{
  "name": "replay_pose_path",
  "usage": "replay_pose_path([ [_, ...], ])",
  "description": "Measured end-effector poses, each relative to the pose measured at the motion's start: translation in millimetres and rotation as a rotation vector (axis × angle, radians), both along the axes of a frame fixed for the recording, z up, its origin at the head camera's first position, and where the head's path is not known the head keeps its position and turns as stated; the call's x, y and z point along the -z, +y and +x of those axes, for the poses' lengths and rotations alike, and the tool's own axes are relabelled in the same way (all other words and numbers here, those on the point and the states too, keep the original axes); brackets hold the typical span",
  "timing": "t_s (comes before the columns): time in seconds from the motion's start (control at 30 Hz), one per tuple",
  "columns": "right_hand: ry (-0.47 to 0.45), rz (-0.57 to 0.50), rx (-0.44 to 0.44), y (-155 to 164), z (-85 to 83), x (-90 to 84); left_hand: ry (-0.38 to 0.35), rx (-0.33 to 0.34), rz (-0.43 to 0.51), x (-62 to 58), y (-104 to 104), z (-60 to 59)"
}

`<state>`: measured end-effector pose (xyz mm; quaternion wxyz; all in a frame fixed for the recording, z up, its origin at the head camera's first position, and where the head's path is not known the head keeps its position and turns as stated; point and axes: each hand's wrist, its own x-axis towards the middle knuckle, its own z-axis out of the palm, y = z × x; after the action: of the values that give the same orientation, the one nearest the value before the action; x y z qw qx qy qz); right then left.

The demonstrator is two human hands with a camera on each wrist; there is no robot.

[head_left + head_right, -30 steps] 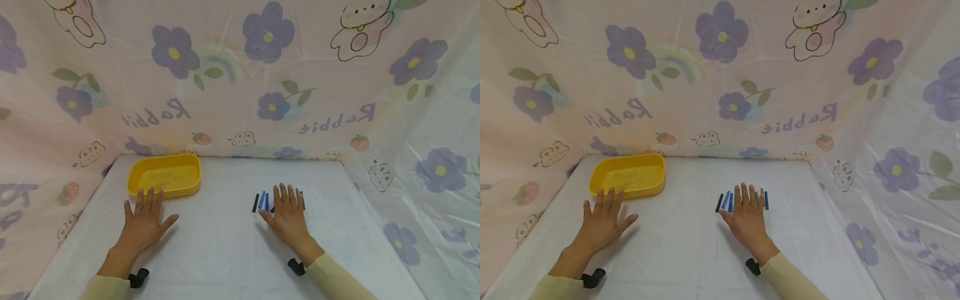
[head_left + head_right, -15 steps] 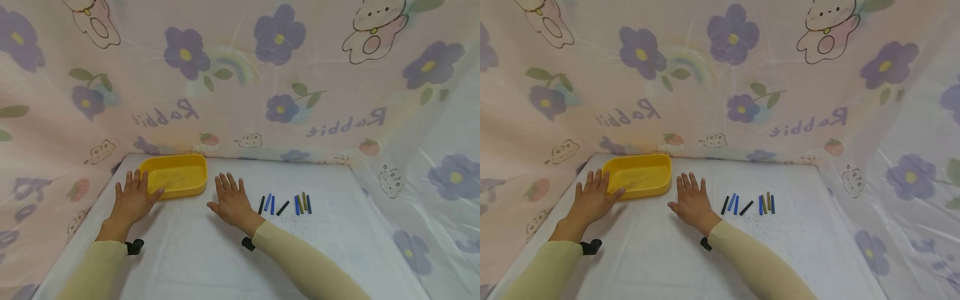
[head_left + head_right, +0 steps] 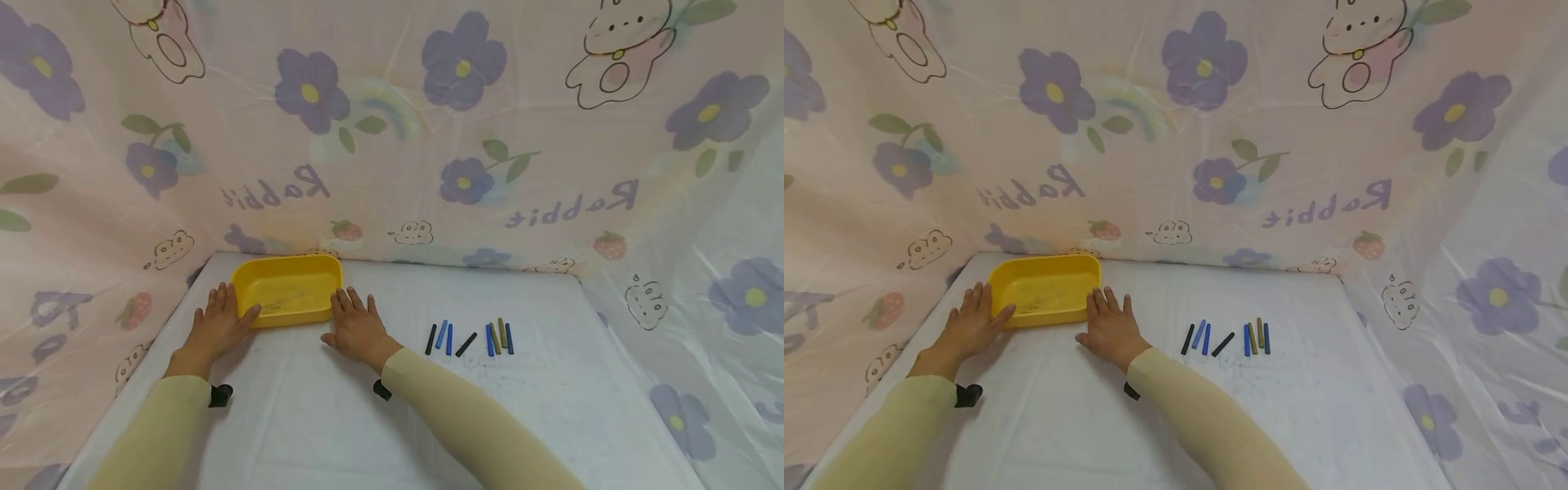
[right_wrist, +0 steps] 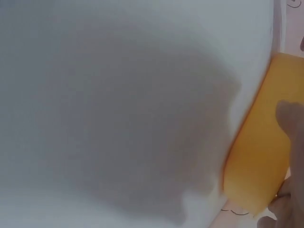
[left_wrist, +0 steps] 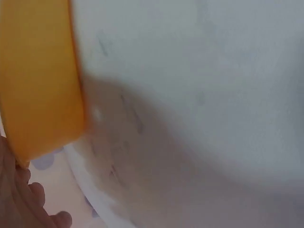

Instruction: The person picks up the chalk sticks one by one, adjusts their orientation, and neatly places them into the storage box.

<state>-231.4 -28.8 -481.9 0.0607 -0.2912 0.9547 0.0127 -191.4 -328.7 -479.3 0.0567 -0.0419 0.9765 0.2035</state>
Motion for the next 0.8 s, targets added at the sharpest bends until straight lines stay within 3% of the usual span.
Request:
replay_pose_path([
  [0.33, 0.021, -0.031, 0.029, 17.4, 10.4, 9.0, 0.016, 0.036, 0.025, 8.5, 17.9, -2.7],
  [0.57, 0.034, -0.099, 0.069, 54.4, 33.9, 13.4, 0.054, 0.099, 0.0, 10.4, 50.2, 2.9],
  [0.8, 0.035, -0.176, 0.081, 92.7, 59.3, 11.1, 0.096, 0.127, 0.005, 10.7, 86.5, 16.9],
])
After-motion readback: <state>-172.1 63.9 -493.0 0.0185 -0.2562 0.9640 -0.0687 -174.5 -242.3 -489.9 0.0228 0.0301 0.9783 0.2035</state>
